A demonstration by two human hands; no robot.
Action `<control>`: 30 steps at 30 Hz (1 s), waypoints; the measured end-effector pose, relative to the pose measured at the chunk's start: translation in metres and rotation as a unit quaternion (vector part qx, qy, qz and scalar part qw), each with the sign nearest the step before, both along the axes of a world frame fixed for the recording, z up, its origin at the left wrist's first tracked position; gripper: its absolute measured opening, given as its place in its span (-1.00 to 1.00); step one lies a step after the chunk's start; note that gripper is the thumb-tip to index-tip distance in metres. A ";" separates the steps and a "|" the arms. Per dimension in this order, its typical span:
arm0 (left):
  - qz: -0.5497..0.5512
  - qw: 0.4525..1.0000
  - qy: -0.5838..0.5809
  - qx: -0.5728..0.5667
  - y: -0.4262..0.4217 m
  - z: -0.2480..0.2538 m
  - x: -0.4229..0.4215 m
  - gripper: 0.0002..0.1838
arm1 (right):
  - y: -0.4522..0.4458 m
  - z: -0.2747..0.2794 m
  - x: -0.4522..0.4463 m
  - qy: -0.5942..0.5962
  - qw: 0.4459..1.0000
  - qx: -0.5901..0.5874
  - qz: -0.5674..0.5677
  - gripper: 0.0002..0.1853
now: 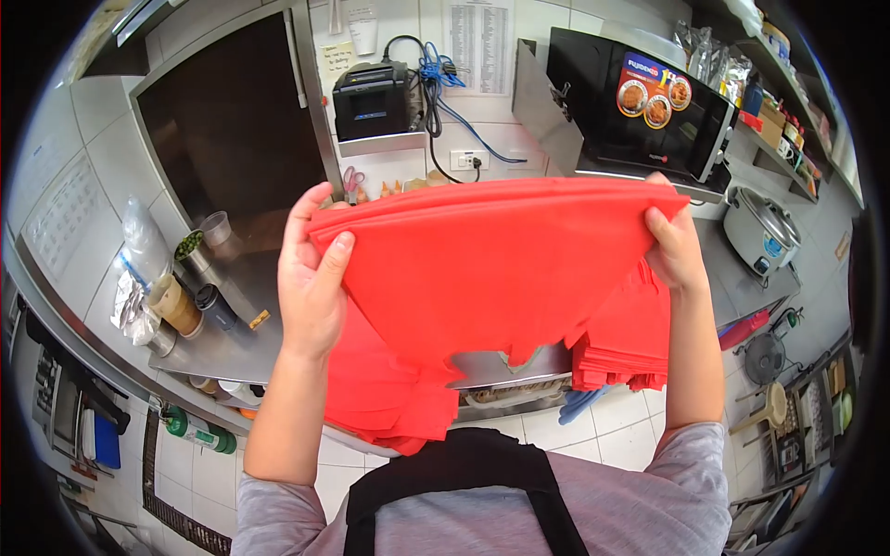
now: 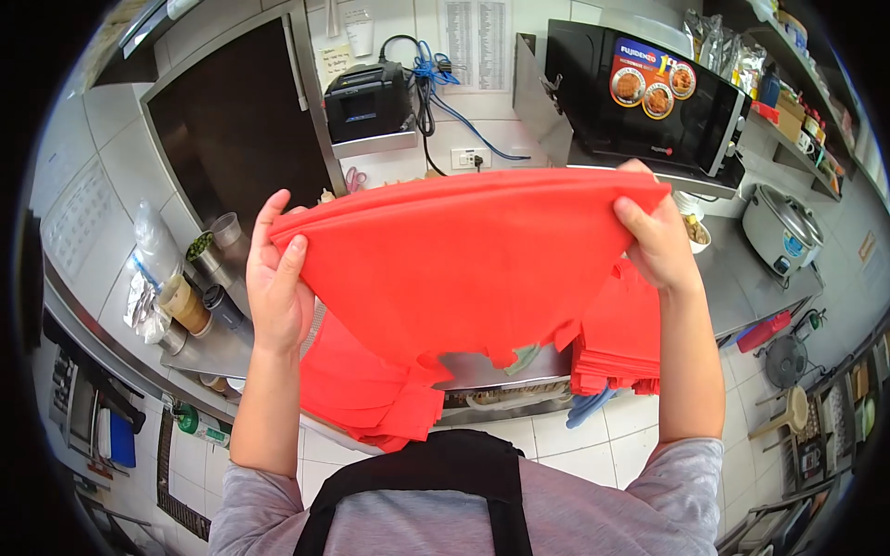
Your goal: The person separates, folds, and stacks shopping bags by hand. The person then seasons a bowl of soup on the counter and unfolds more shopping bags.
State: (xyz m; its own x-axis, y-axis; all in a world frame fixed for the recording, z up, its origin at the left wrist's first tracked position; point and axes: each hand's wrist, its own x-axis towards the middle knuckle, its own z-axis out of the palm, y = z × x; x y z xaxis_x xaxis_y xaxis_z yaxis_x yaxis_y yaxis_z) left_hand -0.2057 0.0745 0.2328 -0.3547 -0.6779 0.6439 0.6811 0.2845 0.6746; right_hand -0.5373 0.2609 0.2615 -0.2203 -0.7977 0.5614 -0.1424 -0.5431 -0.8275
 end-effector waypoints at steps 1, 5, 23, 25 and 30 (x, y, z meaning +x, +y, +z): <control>0.006 0.999 -0.019 -0.031 -0.004 -0.001 0.002 -0.53 | -0.001 -0.001 0.005 0.003 1.000 -0.002 0.005 -0.71; 0.059 0.993 -0.032 -0.099 -0.016 0.000 0.006 -0.58 | -0.006 0.002 0.020 -0.009 0.999 -0.019 -0.039 -0.78; 0.363 0.858 -0.192 -0.310 -0.026 -0.022 0.009 -0.86 | -0.015 0.032 0.026 0.183 0.966 -0.107 -0.150 -0.71; 0.289 0.893 -0.188 -0.290 -0.024 -0.022 0.014 -0.91 | -0.013 0.035 0.034 0.173 0.965 -0.110 -0.163 -0.68; 0.232 0.889 -0.221 -0.325 -0.011 -0.014 0.033 -0.91 | 0.007 0.047 0.023 0.298 0.930 -0.099 -0.191 -0.61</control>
State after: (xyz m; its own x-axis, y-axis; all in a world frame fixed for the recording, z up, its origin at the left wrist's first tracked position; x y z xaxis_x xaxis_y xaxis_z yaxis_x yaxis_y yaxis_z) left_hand -0.1723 0.0639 0.2190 -0.4502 -0.3522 0.8205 0.0968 0.8943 0.4369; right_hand -0.5140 0.2681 0.3080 -0.0696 -0.5931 0.8021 -0.7579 -0.4914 -0.4291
